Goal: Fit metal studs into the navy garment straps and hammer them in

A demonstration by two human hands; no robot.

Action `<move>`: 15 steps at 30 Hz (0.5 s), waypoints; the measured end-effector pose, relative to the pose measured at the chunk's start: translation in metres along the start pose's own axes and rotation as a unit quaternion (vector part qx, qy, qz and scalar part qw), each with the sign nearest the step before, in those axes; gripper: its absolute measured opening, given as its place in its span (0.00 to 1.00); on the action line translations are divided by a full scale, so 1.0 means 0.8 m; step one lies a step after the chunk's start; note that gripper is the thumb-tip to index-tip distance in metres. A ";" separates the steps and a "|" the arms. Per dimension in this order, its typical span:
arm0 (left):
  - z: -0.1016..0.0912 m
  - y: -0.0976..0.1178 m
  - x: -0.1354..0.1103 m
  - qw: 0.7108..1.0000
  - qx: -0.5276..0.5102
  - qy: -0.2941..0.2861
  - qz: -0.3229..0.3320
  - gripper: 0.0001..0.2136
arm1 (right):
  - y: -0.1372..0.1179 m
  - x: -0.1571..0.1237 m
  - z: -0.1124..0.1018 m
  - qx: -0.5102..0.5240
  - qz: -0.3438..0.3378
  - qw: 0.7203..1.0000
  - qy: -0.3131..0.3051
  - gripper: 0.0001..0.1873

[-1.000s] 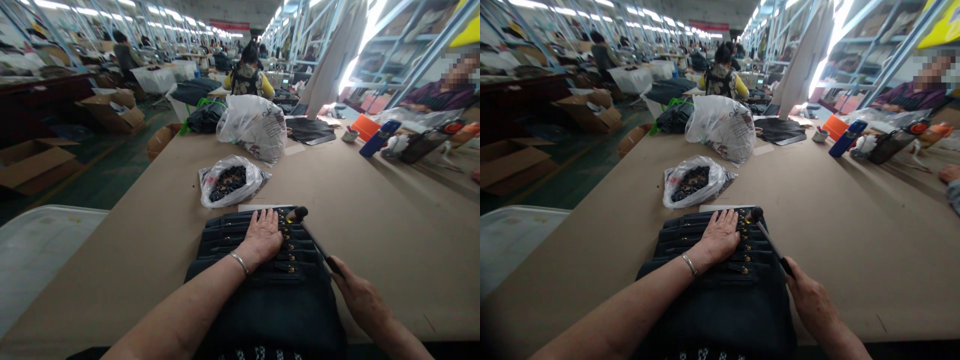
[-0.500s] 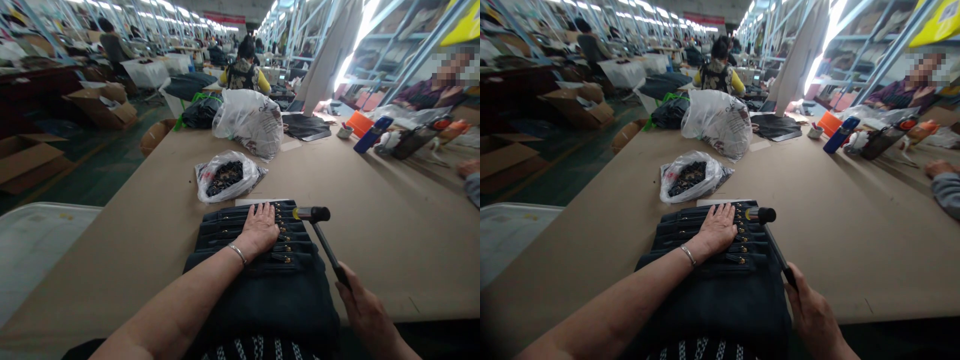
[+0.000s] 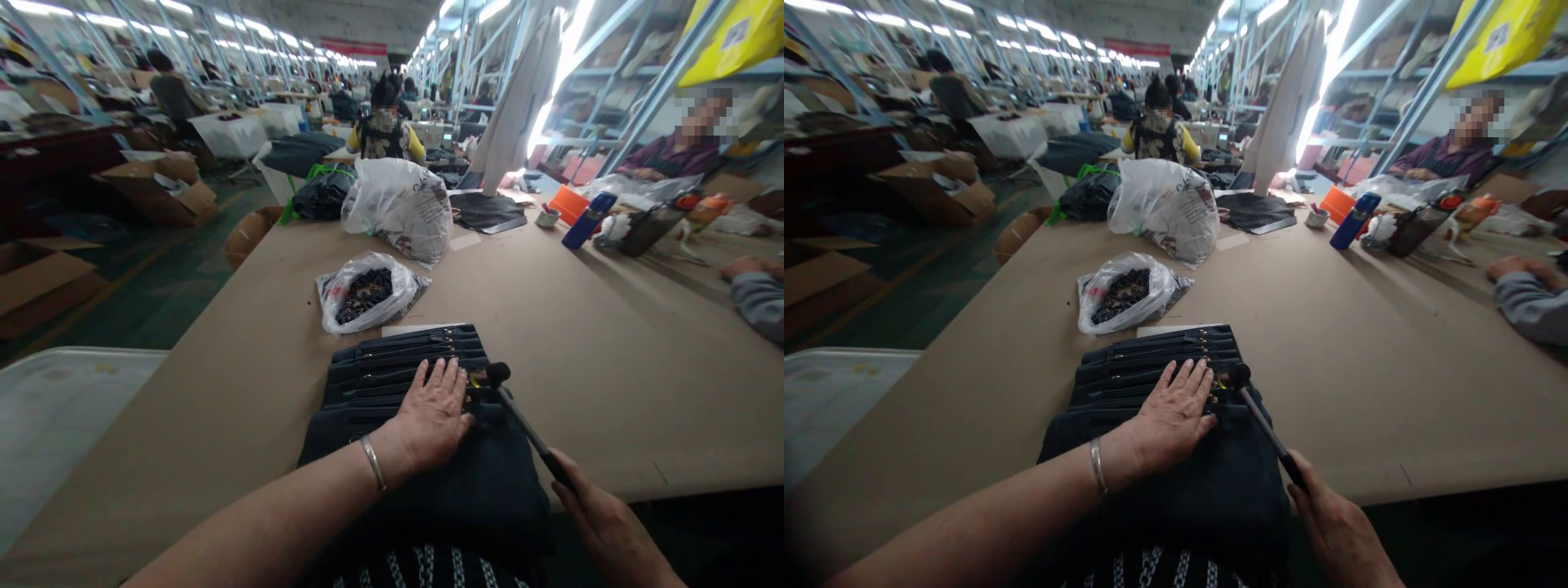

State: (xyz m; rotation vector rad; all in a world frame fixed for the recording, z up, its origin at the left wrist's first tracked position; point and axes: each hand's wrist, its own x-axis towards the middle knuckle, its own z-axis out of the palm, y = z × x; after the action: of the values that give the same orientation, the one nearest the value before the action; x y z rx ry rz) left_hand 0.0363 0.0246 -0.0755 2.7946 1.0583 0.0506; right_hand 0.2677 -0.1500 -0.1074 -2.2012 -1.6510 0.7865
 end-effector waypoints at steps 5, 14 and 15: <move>0.019 0.001 -0.025 1.000 -0.003 -0.009 0.001 0.27 | 0.000 0.001 0.004 -0.008 0.015 0.999 -0.027 0.28; 0.015 0.002 -0.021 1.000 0.004 -0.009 -0.001 0.26 | -0.006 0.008 0.002 -0.031 -0.041 0.998 0.029 0.26; 0.015 0.002 -0.021 1.000 0.005 -0.008 -0.001 0.26 | -0.005 0.009 0.000 -0.046 -0.031 0.998 0.013 0.26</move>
State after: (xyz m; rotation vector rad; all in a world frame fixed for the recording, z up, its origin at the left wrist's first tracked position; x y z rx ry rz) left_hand 0.0261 0.0108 -0.0864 2.7974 1.0612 0.0243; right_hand 0.2656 -0.1422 -0.1071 -2.1994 -1.7665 0.6765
